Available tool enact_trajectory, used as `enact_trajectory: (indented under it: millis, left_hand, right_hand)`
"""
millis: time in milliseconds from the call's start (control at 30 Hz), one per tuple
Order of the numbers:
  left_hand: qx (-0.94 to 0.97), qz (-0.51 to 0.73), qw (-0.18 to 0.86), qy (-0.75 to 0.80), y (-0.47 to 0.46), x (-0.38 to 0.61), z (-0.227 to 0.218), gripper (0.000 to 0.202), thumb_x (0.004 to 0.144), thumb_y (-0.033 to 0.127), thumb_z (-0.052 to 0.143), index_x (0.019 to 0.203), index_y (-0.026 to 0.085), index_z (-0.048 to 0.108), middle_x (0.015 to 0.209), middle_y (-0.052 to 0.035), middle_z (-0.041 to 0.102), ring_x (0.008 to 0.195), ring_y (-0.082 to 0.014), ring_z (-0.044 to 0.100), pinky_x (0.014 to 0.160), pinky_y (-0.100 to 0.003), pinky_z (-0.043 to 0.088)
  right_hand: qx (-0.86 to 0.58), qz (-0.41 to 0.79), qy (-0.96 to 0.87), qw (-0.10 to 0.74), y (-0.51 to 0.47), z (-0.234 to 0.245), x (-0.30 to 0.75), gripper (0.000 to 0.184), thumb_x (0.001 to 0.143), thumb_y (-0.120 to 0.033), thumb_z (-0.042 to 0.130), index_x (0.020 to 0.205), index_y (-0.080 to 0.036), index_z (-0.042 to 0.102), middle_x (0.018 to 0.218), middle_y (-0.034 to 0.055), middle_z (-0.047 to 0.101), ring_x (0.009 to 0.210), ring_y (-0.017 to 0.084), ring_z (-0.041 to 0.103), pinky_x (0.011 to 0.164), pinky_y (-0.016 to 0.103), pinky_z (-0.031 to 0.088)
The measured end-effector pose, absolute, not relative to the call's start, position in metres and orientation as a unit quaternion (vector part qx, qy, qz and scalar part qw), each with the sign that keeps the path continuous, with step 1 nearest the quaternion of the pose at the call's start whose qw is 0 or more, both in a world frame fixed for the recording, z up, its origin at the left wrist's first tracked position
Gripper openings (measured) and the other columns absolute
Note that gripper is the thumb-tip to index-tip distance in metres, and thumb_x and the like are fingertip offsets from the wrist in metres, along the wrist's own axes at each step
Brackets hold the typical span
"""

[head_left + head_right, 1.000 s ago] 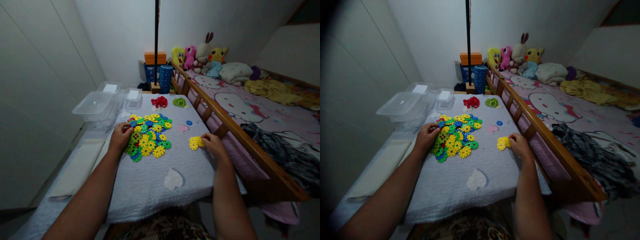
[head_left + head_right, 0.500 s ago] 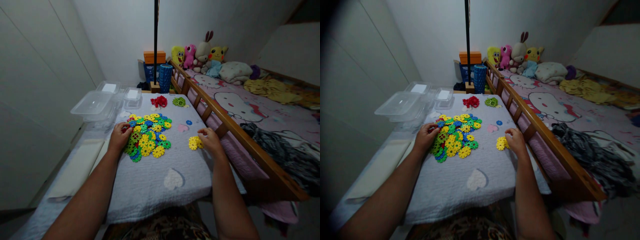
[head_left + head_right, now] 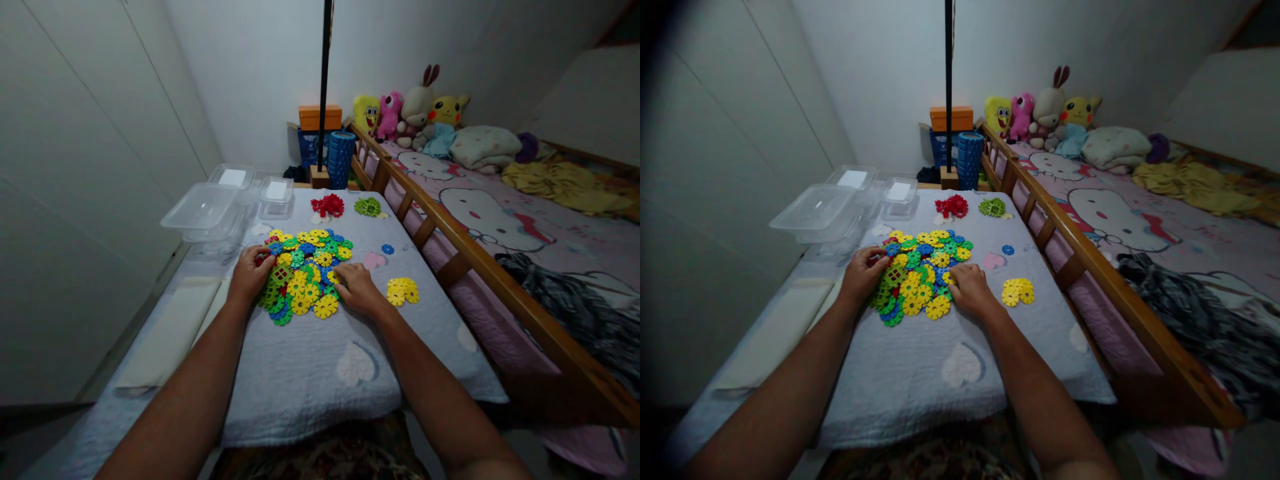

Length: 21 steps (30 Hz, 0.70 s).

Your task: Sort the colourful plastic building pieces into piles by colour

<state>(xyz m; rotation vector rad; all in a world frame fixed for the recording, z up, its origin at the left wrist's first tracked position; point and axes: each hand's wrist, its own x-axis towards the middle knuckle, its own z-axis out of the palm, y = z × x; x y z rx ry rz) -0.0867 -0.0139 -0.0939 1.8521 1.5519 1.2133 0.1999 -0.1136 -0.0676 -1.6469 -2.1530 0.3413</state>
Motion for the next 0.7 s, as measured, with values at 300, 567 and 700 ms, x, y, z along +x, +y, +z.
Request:
enact_trajectory:
  millis: [300,567,700]
  left_hand:
    - [0.669,0.436,0.218,0.561,-0.013,-0.087,-0.094,0.029,0.082,0.045,0.063,0.099,0.022,0.071,0.124,-0.0095,0.066,0.122,-0.0279,0.061,0.112,-0.044,0.046]
    - [0.665,0.434,0.222,0.566,-0.014,-0.086,-0.092,0.029,0.082,0.044,0.064,0.099,0.022,0.071,0.122,-0.0086,0.066,0.118,-0.0272,0.063,0.11,-0.043,0.048]
    - [0.662,0.433,0.223,0.569,-0.015,-0.086,-0.093,0.031,0.082,0.045,0.063,0.101,0.022,0.071,0.123,-0.0091,0.065,0.118,-0.0276,0.063,0.11,-0.043,0.049]
  right_hand:
    - [-0.596,0.1,-0.766,0.218,-0.113,-0.078,0.2,0.015,0.097,-0.024,0.063,0.107,-0.022,0.074,0.12,0.0086,0.074,0.112,0.026,0.056,0.1,0.04,0.037]
    - [-0.607,0.079,-0.755,0.234,-0.112,-0.078,0.206,0.018,0.1,-0.026,0.06,0.103,-0.021,0.077,0.108,0.0085,0.077,0.105,0.025,0.058,0.097,0.039,0.037]
    - [-0.606,0.078,-0.748,0.259,-0.112,-0.074,0.213,0.018,0.099,-0.024,0.059,0.099,-0.022,0.077,0.103,0.0083,0.076,0.1,0.024,0.058,0.096,0.039,0.038]
